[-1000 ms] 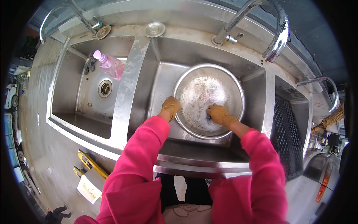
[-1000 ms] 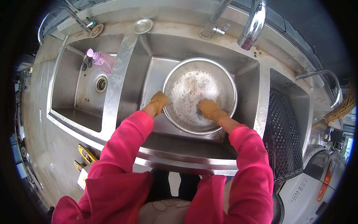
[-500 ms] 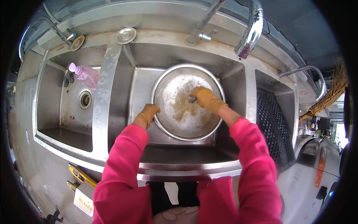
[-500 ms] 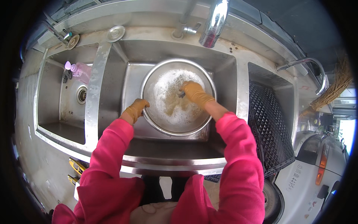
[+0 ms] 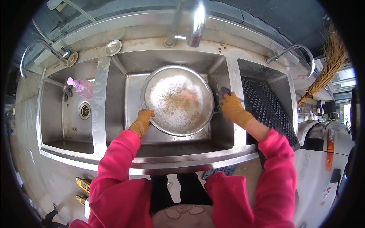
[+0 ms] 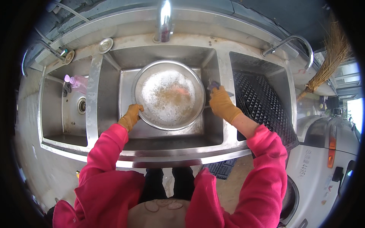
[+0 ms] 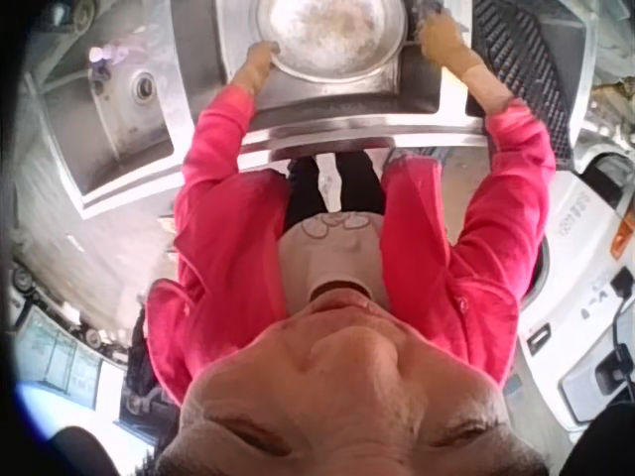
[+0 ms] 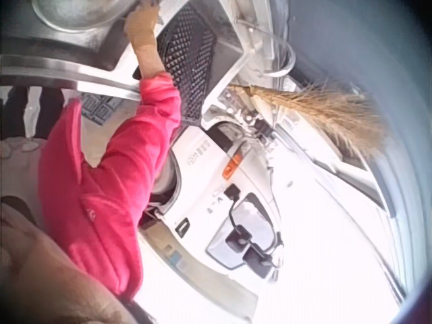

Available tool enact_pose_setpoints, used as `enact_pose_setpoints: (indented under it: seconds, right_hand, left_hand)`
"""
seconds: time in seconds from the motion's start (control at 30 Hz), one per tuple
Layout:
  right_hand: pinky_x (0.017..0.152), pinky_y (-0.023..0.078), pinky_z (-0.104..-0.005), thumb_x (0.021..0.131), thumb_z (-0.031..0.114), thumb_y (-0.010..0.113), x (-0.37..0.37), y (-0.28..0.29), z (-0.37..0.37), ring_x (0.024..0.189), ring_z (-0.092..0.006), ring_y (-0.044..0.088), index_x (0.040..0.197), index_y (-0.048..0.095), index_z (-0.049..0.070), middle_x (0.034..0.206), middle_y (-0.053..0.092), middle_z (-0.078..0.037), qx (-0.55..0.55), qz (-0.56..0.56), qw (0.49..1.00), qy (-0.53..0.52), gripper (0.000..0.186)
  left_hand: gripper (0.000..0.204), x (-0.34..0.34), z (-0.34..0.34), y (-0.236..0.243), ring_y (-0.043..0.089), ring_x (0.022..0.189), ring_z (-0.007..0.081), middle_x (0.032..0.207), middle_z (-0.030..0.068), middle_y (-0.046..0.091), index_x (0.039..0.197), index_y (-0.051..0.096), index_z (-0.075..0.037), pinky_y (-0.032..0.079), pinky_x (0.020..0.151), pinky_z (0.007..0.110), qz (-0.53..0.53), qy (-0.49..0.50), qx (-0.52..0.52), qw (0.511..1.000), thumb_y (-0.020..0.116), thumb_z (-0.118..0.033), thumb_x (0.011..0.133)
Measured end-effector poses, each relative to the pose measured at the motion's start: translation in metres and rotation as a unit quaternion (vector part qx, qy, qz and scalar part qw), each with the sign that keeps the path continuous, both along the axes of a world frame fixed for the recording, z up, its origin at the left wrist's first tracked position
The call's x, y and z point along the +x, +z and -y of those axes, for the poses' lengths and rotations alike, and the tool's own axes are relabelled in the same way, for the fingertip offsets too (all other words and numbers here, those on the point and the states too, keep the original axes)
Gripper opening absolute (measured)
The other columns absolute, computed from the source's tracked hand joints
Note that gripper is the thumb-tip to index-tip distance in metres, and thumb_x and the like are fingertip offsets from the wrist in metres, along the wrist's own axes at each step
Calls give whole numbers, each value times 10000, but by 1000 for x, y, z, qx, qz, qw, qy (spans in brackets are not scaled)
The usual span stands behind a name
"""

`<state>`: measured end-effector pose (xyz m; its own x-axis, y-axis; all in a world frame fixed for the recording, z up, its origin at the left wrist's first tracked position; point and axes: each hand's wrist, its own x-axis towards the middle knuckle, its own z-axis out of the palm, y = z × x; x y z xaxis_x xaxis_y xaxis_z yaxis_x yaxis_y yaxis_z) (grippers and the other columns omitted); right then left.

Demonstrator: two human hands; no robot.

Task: The person moves a yellow pallet jack carrying two white bins, then washes a small piece of fabric in a metal bowl at a stainless steel sink. They scrub the fabric with a cloth, rinse it under running water, and wring it out.

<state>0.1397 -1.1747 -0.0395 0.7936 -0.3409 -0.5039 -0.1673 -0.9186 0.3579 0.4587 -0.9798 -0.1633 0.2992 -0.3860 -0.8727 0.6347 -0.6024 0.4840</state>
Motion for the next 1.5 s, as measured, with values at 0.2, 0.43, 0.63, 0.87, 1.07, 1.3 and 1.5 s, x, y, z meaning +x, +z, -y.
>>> enact_pose_setpoints:
  seconds: [0.2,0.43,0.63,0.87,1.07,1.3,1.5]
  right_hand:
    - [718,421,-401,745,151,624,-33,-6,-78,902,-283,603,855,729,98,878,676,-101,85,-75,993,15,161]
    - [665,499,-429,712,69,572,-34,-61,-80,764,-365,650,813,699,-26,839,662,-232,420,-113,887,-155,188]
    - [608,505,-374,728,189,658,25,-73,-87,723,-268,643,994,662,-10,873,683,-143,635,20,657,-405,332]
    - [502,552,-359,843,3,554,65,-87,25,654,-258,642,1094,560,-39,868,648,-157,611,446,242,-608,255]
    - [846,481,-516,901,196,566,139,-84,119,995,-338,575,1135,529,36,1107,585,-153,323,625,446,-553,286]
    - [874,441,-554,884,124,538,318,-125,75,1114,-378,567,1228,549,55,1225,581,-166,-106,58,916,-381,351]
    - [873,429,-558,871,155,536,481,-130,-42,1019,-412,593,1215,534,-26,1187,583,-187,232,524,688,-446,389]
  left_hand:
    - [223,7,-27,37,586,673,240,809,111,583,906,572,37,507,613,362,-5,10,-42,999,572,2,686]
    - [202,8,-85,92,582,820,262,878,154,589,918,568,3,478,751,341,117,-30,-255,959,534,87,737]
    - [248,38,-129,159,543,673,161,719,96,581,858,576,9,446,643,275,486,-301,-263,777,553,163,664]
    - [345,51,-194,205,516,655,146,759,91,537,955,547,-18,422,601,267,605,-273,-273,696,595,189,683]
    - [397,55,-274,241,535,709,150,823,69,528,1016,537,-48,443,629,254,638,-275,-126,708,611,181,700]
    - [414,43,-349,274,546,738,152,849,64,524,1017,522,-58,454,668,251,692,-225,-5,686,685,135,689]
    - [409,28,-400,278,554,724,153,841,72,541,999,509,-22,458,657,246,637,-138,-8,758,734,98,680]
